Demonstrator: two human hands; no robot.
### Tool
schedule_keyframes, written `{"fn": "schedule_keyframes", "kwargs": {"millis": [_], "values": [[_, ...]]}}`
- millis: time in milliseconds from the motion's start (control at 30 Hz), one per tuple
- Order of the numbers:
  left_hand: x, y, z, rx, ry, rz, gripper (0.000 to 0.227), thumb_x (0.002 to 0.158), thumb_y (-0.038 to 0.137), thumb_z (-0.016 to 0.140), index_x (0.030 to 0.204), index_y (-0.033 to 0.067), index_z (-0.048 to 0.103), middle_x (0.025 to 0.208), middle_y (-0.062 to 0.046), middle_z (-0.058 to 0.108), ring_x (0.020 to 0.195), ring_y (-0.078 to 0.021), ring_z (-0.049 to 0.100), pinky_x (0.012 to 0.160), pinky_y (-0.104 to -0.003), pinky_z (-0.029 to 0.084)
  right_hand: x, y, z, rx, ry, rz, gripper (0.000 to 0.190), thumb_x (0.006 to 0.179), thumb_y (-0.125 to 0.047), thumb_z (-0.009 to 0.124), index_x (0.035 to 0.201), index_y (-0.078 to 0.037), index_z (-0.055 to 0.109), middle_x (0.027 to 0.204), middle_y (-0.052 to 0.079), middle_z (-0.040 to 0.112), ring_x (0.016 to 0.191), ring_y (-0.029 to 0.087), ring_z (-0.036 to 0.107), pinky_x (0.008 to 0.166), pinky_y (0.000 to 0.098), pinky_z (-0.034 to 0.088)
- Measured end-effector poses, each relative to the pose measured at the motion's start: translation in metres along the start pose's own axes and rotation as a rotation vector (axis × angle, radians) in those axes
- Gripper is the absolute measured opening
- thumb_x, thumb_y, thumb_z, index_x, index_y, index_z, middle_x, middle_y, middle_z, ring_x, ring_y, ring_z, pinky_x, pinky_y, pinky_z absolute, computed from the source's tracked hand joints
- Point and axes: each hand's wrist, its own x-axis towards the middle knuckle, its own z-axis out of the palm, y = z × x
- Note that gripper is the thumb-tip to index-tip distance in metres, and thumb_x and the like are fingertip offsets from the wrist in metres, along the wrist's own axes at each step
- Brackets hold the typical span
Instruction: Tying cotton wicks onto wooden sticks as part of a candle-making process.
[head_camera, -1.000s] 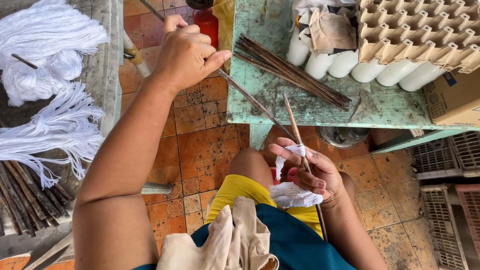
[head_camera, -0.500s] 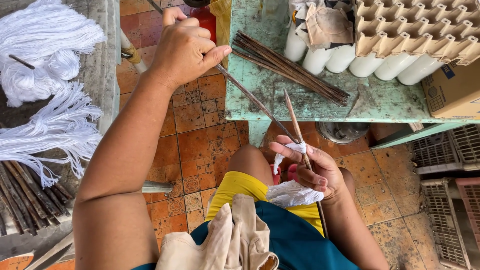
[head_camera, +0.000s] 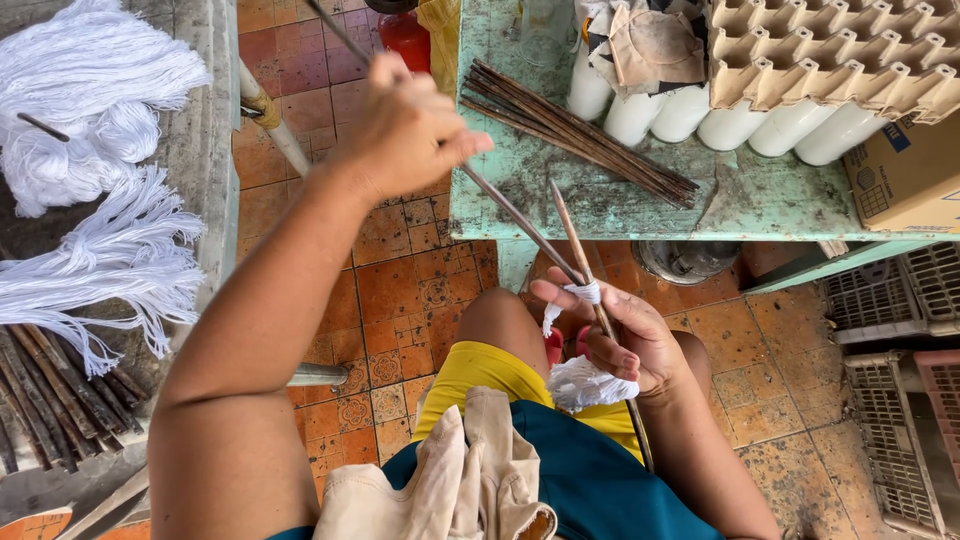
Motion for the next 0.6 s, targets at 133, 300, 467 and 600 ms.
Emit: {"fn": "schedule_keyframes", "kwargs": {"millis": [133, 300, 467, 600], "values": [[-0.019, 0.064, -0.003, -0.563, -0.374, -0.320, 0.026, 0.107, 0.036, 0.052, 0.117, 0.0138, 0.060, 0.069, -0.003, 0.067, 0.070, -0.0225, 0.063, 0.105, -0.057, 0.036, 0.002, -0.015, 0.015, -0.128, -0.124, -0.164, 0.104, 0.094, -0.075, 0.043, 0.158, 0.003, 0.021, 0.161, 0.035, 0.025, 0.053, 0.009, 0.064, 0.041, 0.0194, 0.054], [-0.044, 0.105, 0.066, -1.116, -0.346, -0.278, 0.012, 0.100, 0.006, 0.061, 0.112, 0.0046, 0.060, 0.098, -0.015, 0.069, 0.081, -0.0246, 0.074, 0.068, -0.035, 0.062, 0.008, -0.008, 0.018, -0.117, -0.124, -0.344, 0.121, 0.072, -0.088, 0.045, 0.155, 0.000, 0.036, 0.155, 0.022, 0.046, 0.053, 0.019, 0.061, 0.042, 0.0193, 0.044], [-0.065, 0.134, 0.101, -1.405, -0.192, -0.440, 0.015, 0.100, 0.008, 0.061, 0.113, 0.0031, 0.056, 0.096, -0.017, 0.066, 0.070, -0.0198, 0.071, 0.056, -0.026, 0.062, 0.025, 0.007, -0.003, -0.179, 0.047, -0.186, 0.091, 0.089, -0.075, 0.046, 0.134, 0.003, 0.053, 0.107, 0.020, 0.060, 0.037, 0.018, 0.051, 0.033, 0.0223, 0.044], [-0.108, 0.124, 0.089, -1.415, -0.336, -0.452, 0.040, 0.102, 0.014, 0.060, 0.138, 0.0051, 0.046, 0.105, -0.022, 0.060, 0.067, -0.0218, 0.069, 0.049, -0.026, 0.062, 0.030, -0.006, -0.037, -0.313, 0.101, -0.133, 0.050, 0.108, -0.043, 0.042, 0.140, -0.009, 0.058, 0.143, 0.014, 0.061, 0.041, 0.006, 0.047, 0.030, 0.0146, 0.042]]}}
